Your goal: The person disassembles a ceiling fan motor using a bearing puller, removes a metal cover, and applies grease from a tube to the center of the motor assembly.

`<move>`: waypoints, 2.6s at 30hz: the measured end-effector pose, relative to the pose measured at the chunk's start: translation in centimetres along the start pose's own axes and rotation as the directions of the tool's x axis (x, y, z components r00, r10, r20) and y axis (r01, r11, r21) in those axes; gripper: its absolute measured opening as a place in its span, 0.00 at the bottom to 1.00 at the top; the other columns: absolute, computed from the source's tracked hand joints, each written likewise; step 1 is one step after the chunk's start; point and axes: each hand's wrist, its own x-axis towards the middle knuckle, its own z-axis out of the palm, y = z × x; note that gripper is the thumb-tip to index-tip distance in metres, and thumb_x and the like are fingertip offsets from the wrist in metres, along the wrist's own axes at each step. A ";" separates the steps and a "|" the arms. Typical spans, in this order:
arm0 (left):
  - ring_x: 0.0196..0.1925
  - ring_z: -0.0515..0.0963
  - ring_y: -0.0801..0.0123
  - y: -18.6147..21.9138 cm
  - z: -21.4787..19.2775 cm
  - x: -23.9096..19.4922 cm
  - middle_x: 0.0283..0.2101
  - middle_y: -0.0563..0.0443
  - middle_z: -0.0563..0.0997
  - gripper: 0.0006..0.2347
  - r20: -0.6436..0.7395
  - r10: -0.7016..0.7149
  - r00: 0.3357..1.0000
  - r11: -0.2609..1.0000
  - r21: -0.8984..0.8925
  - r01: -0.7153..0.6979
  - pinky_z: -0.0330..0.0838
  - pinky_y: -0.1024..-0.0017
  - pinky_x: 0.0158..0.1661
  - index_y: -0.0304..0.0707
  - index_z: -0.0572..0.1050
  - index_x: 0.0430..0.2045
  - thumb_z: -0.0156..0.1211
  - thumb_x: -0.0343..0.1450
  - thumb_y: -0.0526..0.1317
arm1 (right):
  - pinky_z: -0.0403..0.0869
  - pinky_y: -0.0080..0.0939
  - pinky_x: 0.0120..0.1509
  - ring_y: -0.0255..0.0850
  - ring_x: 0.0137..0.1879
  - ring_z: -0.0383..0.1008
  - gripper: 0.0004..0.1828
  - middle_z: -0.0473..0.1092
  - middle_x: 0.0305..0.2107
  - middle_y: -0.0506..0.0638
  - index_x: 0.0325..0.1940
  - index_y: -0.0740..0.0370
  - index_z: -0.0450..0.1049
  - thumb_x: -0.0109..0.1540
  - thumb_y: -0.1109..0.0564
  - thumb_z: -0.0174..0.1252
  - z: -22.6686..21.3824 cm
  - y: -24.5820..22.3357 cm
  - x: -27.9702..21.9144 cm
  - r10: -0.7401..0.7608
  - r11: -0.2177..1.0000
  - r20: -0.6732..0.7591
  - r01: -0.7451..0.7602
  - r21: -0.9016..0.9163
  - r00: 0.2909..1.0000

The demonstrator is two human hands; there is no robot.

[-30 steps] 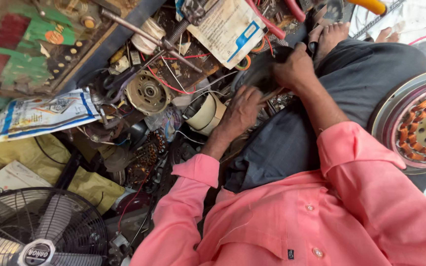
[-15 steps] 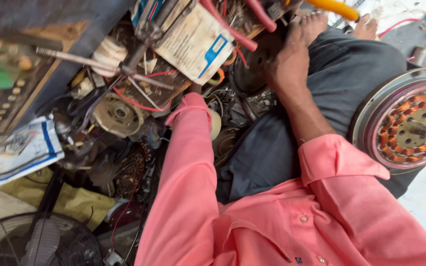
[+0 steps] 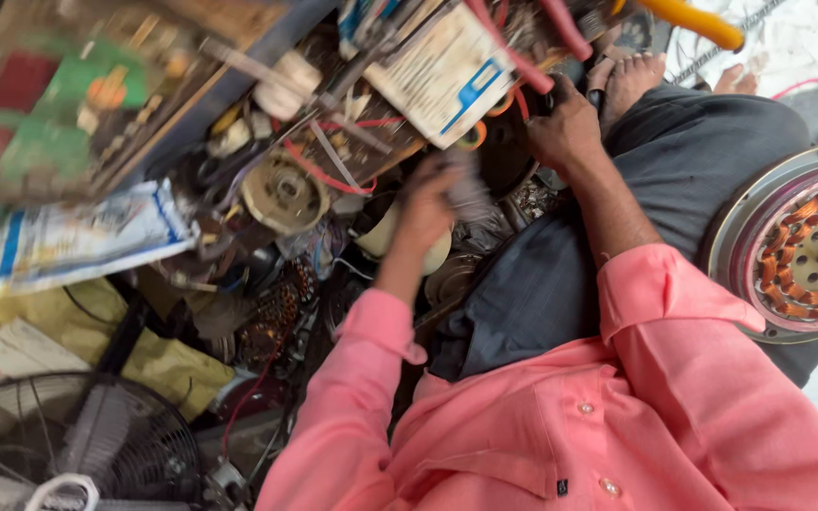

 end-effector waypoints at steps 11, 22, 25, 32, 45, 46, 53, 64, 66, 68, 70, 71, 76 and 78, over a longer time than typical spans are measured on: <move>0.46 0.83 0.42 2.0 7.8 6.6 0.43 0.34 0.83 0.10 0.001 0.756 0.654 0.367 0.826 -0.427 0.77 0.57 0.46 0.33 0.77 0.44 0.63 0.71 0.37 | 0.73 0.52 0.47 0.58 0.40 0.76 0.19 0.73 0.30 0.66 0.47 0.69 0.74 0.71 0.47 0.56 -3.0 -4.8 -5.5 -0.049 0.982 0.010 0.047 0.184 0.999; 0.49 0.77 0.37 2.0 5.7 5.8 0.46 0.30 0.80 0.09 0.129 0.372 0.919 0.780 0.494 -0.385 0.72 0.51 0.50 0.29 0.76 0.45 0.57 0.75 0.37 | 0.71 0.59 0.43 0.66 0.38 0.74 0.19 0.72 0.30 0.70 0.43 0.70 0.76 0.71 0.48 0.55 -3.4 -5.6 -6.2 -0.209 0.972 -0.186 0.225 0.072 0.960; 0.51 0.80 0.46 0.9 8.4 6.4 0.50 0.37 0.81 0.11 0.025 0.605 0.796 0.565 0.691 -0.451 0.72 0.57 0.52 0.33 0.74 0.50 0.50 0.78 0.38 | 0.71 0.59 0.43 0.68 0.39 0.73 0.20 0.71 0.29 0.72 0.39 0.71 0.75 0.70 0.48 0.56 -2.5 -4.2 -6.8 -0.218 0.975 -0.116 0.220 0.002 0.969; 0.46 0.79 0.41 3.8 6.5 2.6 0.43 0.33 0.80 0.11 0.559 0.179 0.809 0.092 0.810 -0.580 0.74 0.55 0.46 0.29 0.73 0.47 0.54 0.75 0.36 | 0.58 0.66 0.60 0.68 0.50 0.70 0.18 0.74 0.39 0.72 0.42 0.69 0.79 0.71 0.48 0.57 -3.5 -0.8 -3.6 -0.340 0.939 -0.427 0.275 -0.209 0.838; 0.42 0.77 0.39 3.4 5.0 0.3 0.35 0.36 0.78 0.02 0.509 0.429 0.746 0.017 0.822 -0.570 0.70 0.48 0.42 0.36 0.73 0.29 0.55 0.68 0.31 | 0.55 0.64 0.63 0.68 0.55 0.69 0.30 0.75 0.46 0.75 0.57 0.80 0.78 0.67 0.46 0.61 -3.5 -1.4 -5.0 -0.548 0.810 -0.465 0.302 -0.503 0.696; 0.41 0.77 0.39 4.9 5.3 0.6 0.34 0.36 0.77 0.00 0.525 0.411 0.745 0.003 0.817 -0.577 0.69 0.48 0.42 0.36 0.72 0.27 0.56 0.68 0.31 | 0.60 0.62 0.61 0.67 0.52 0.70 0.26 0.74 0.42 0.73 0.53 0.77 0.78 0.68 0.46 0.60 -3.8 -2.3 -4.5 -0.394 0.905 -0.415 0.266 -0.332 0.820; 0.41 0.79 0.45 4.8 9.6 2.1 0.34 0.37 0.77 0.02 0.505 0.562 0.656 0.249 0.652 -0.716 0.73 0.55 0.43 0.31 0.72 0.30 0.56 0.67 0.29 | 0.72 0.57 0.52 0.63 0.41 0.76 0.21 0.73 0.31 0.70 0.43 0.69 0.78 0.72 0.46 0.56 -3.3 -3.1 -5.6 -0.016 1.000 -0.056 0.017 0.016 0.998; 0.42 0.81 0.43 0.8 6.9 4.6 0.36 0.38 0.81 0.04 0.421 0.129 0.898 0.014 0.904 -0.426 0.75 0.53 0.46 0.37 0.76 0.29 0.58 0.67 0.36 | 0.56 0.65 0.68 0.70 0.53 0.68 0.17 0.73 0.38 0.74 0.37 0.70 0.78 0.71 0.51 0.60 -3.3 -2.2 -5.0 -0.272 0.962 -0.411 0.227 -0.155 0.870; 0.37 0.78 0.41 -0.2 7.7 6.6 0.31 0.33 0.78 0.09 0.333 0.251 0.909 0.550 0.723 -0.417 0.77 0.55 0.44 0.29 0.72 0.33 0.56 0.77 0.39 | 0.58 0.65 0.71 0.68 0.56 0.68 0.19 0.72 0.41 0.73 0.40 0.69 0.77 0.73 0.49 0.57 -2.8 -1.7 -4.9 -0.148 0.989 -0.312 0.149 -0.019 0.939; 0.42 0.79 0.41 1.1 7.3 9.9 0.37 0.35 0.81 0.09 0.377 0.737 0.561 -0.002 0.832 -0.555 0.73 0.52 0.48 0.32 0.76 0.36 0.58 0.69 0.40 | 0.50 0.69 0.66 0.70 0.55 0.65 0.16 0.73 0.40 0.73 0.39 0.63 0.81 0.69 0.48 0.60 -2.3 -1.5 -4.5 -0.462 0.878 -0.428 0.334 -0.342 0.777; 0.48 0.78 0.41 0.2 5.9 9.5 0.44 0.34 0.80 0.12 0.370 0.828 0.422 -0.093 0.832 -0.546 0.71 0.51 0.51 0.32 0.77 0.41 0.57 0.69 0.39 | 0.46 0.61 0.69 0.66 0.58 0.64 0.18 0.73 0.43 0.72 0.46 0.58 0.82 0.69 0.44 0.57 -1.9 -0.3 -6.2 -0.609 0.712 -0.425 0.226 -0.665 0.670; 0.52 0.77 0.40 1.3 5.0 9.8 0.48 0.33 0.79 0.12 0.333 0.795 0.508 0.063 0.787 -0.614 0.70 0.52 0.53 0.30 0.76 0.46 0.55 0.72 0.38 | 0.46 0.52 0.75 0.61 0.62 0.63 0.22 0.72 0.46 0.69 0.54 0.56 0.82 0.72 0.39 0.52 -2.1 -0.6 -5.6 -0.632 0.611 -0.444 0.055 -0.790 0.636; 0.45 0.79 0.48 1.3 4.8 7.2 0.43 0.33 0.82 0.09 0.358 0.353 0.864 0.319 0.822 -0.471 0.75 0.57 0.48 0.29 0.77 0.42 0.56 0.76 0.38 | 0.51 0.71 0.73 0.71 0.55 0.66 0.16 0.74 0.42 0.73 0.44 0.67 0.79 0.70 0.50 0.58 -3.1 -2.6 -4.4 -0.221 0.975 -0.404 0.193 -0.109 0.888; 0.40 0.81 0.53 -0.9 6.0 6.8 0.38 0.34 0.84 0.08 0.345 0.107 0.932 0.344 0.867 -0.361 0.78 0.60 0.44 0.30 0.78 0.38 0.57 0.76 0.39 | 0.55 0.68 0.73 0.71 0.57 0.66 0.16 0.73 0.43 0.72 0.48 0.64 0.79 0.72 0.48 0.57 -3.1 -2.8 -5.2 -0.162 0.987 -0.322 0.159 -0.037 0.933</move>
